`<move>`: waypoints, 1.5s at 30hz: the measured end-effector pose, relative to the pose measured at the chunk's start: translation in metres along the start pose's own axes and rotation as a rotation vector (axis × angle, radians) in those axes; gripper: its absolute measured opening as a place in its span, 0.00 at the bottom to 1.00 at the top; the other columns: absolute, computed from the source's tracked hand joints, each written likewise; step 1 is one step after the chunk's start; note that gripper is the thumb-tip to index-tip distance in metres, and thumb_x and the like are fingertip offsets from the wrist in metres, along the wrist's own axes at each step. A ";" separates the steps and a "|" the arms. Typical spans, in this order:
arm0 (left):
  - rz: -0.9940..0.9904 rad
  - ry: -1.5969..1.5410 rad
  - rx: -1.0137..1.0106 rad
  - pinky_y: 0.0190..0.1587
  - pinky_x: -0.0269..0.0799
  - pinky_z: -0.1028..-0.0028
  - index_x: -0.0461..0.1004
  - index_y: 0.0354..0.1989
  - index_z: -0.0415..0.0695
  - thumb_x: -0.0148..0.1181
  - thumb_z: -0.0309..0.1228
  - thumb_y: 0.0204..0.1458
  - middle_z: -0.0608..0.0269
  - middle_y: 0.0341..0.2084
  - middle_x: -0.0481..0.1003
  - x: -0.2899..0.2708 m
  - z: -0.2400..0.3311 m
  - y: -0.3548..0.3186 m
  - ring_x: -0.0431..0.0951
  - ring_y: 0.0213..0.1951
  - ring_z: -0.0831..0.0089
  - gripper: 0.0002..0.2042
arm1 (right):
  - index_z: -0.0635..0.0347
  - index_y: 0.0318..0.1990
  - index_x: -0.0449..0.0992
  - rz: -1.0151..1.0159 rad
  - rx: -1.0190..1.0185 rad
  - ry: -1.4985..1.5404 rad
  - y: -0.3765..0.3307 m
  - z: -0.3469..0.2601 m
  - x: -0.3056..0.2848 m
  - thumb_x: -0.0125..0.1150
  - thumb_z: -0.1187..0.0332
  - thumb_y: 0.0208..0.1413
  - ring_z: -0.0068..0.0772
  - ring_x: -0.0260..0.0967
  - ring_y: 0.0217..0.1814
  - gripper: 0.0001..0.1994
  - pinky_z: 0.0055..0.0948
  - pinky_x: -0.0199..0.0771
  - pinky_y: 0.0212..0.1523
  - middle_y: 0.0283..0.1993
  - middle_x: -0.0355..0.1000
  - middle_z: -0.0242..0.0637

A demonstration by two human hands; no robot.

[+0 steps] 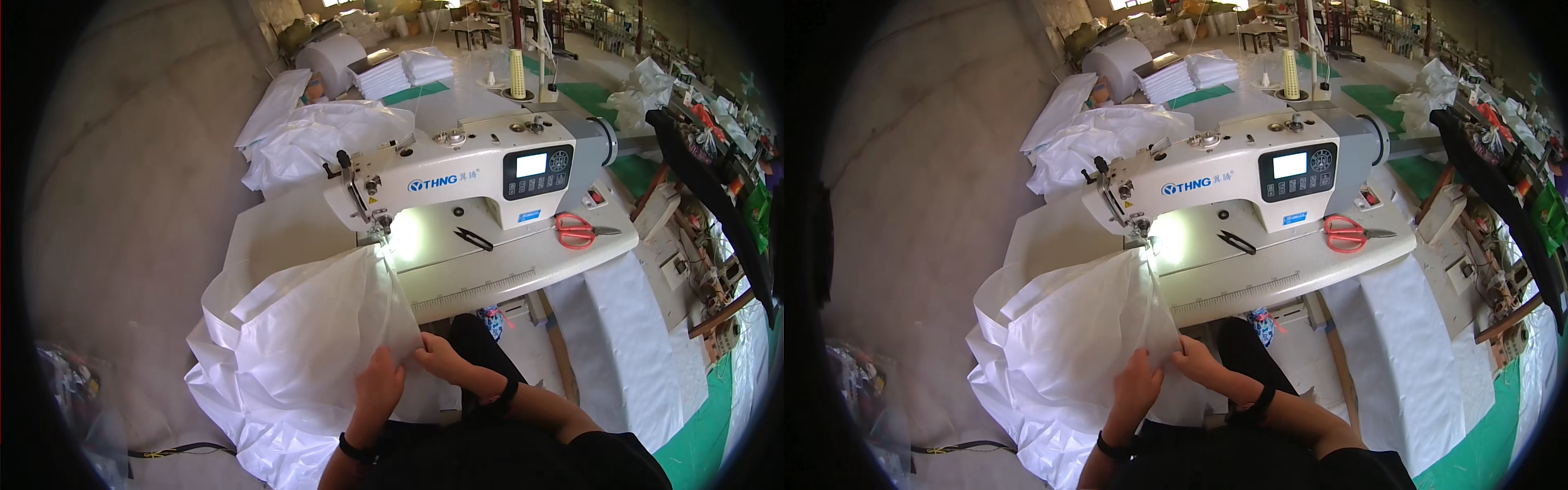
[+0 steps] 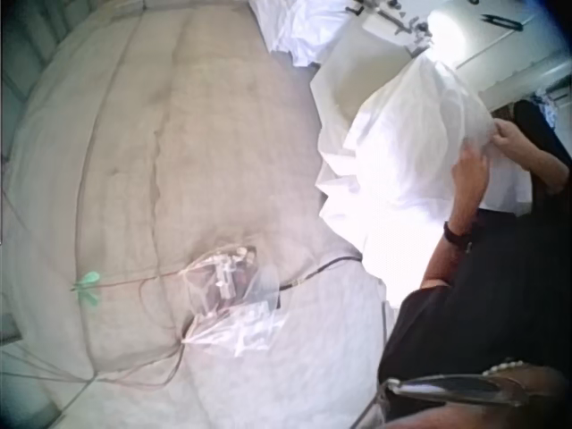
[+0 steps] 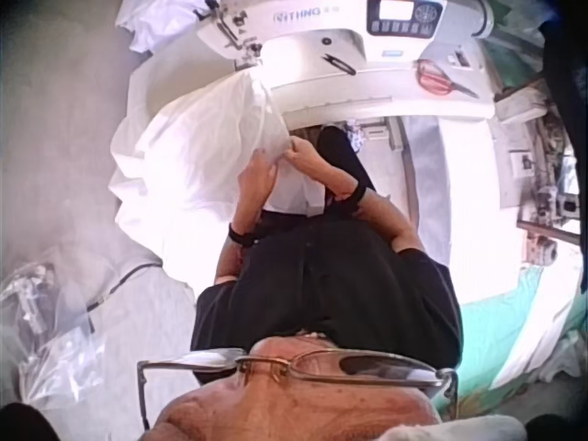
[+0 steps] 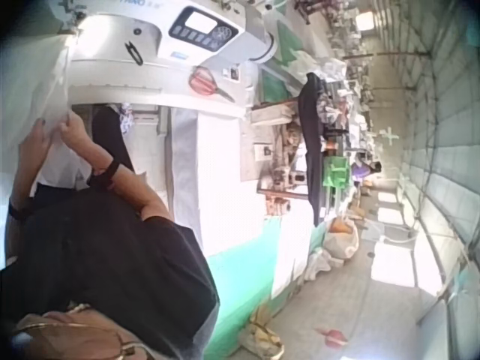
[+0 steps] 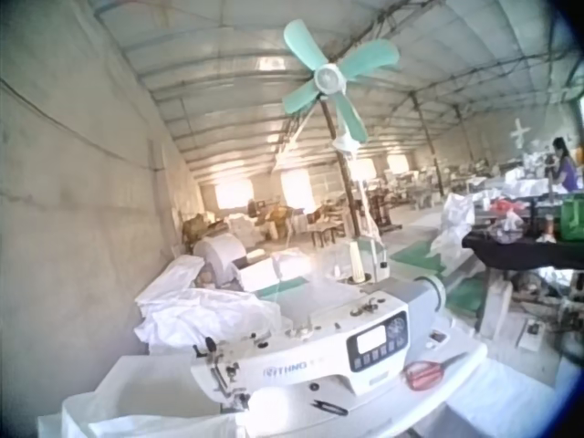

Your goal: Sewing large white plastic sheets using an industrial sewing machine and oiling the machine components.

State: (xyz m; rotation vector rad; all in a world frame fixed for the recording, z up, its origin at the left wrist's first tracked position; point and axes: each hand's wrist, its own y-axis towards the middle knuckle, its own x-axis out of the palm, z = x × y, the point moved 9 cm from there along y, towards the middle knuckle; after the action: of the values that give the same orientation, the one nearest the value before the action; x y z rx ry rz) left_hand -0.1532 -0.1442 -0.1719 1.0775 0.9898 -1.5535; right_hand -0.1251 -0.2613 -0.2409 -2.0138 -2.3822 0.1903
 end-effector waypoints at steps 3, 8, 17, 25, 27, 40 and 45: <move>0.286 -0.126 -0.152 0.38 0.69 0.55 0.65 0.44 0.40 0.58 0.34 0.47 0.48 0.32 0.72 0.000 -0.026 -0.017 0.74 0.37 0.49 0.18 | 0.68 0.45 0.71 -0.021 0.049 0.263 -0.011 0.012 0.010 0.49 0.72 0.51 0.26 0.69 0.35 0.14 0.26 0.69 0.37 0.34 0.73 0.43; 0.532 0.008 0.148 0.33 0.69 0.53 0.68 0.38 0.42 0.58 0.29 0.46 0.52 0.30 0.71 -0.010 -0.030 -0.027 0.73 0.30 0.49 0.11 | 0.67 0.45 0.71 -0.017 0.046 0.054 -0.022 0.011 0.006 0.48 0.73 0.55 0.18 0.67 0.37 0.12 0.21 0.68 0.39 0.37 0.72 0.34; 0.168 -0.659 -0.008 0.27 0.69 0.73 0.70 0.40 0.35 0.57 0.34 0.53 0.57 0.19 0.74 -0.010 0.007 -0.018 0.74 0.23 0.73 0.14 | 0.64 0.46 0.71 -0.324 0.148 0.269 -0.049 0.008 0.036 0.49 0.68 0.56 0.21 0.68 0.30 0.13 0.24 0.71 0.27 0.34 0.71 0.33; 0.143 -0.953 -0.071 0.31 0.70 0.73 0.71 0.35 0.38 0.58 0.30 0.49 0.59 0.22 0.73 0.028 -0.044 -0.008 0.73 0.25 0.71 0.09 | 0.62 0.44 0.72 -0.365 0.219 0.232 -0.064 0.007 0.025 0.48 0.65 0.58 0.19 0.66 0.27 0.12 0.22 0.72 0.25 0.31 0.70 0.29; 0.248 -0.850 -0.041 0.31 0.70 0.73 0.72 0.34 0.39 0.57 0.28 0.49 0.61 0.22 0.73 0.011 -0.037 -0.008 0.73 0.26 0.72 0.07 | 0.61 0.40 0.73 -0.343 0.199 0.236 -0.063 0.003 0.023 0.48 0.64 0.59 0.17 0.65 0.26 0.11 0.20 0.70 0.25 0.29 0.69 0.26; 0.086 -0.381 -0.098 0.33 0.69 0.57 0.70 0.32 0.38 0.55 0.38 0.48 0.45 0.24 0.73 0.008 -0.002 -0.004 0.75 0.30 0.47 0.13 | 0.59 0.40 0.75 -0.372 -0.266 -0.226 -0.073 -0.008 0.041 0.53 0.65 0.55 0.37 0.74 0.35 0.10 0.32 0.71 0.40 0.32 0.74 0.47; 0.195 -0.391 -0.047 0.28 0.66 0.60 0.67 0.27 0.38 0.54 0.33 0.48 0.48 0.20 0.70 -0.036 -0.011 -0.015 0.73 0.25 0.52 0.10 | 0.59 0.50 0.73 -0.246 -0.221 -0.506 -0.007 -0.006 0.015 0.43 0.65 0.62 0.41 0.66 0.54 0.15 0.34 0.63 0.55 0.49 0.72 0.42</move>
State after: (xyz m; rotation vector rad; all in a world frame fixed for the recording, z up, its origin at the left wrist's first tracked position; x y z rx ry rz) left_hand -0.1608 -0.1214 -0.1394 0.7717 0.6318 -1.4971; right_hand -0.1341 -0.2470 -0.2353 -1.9076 -3.0535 0.5054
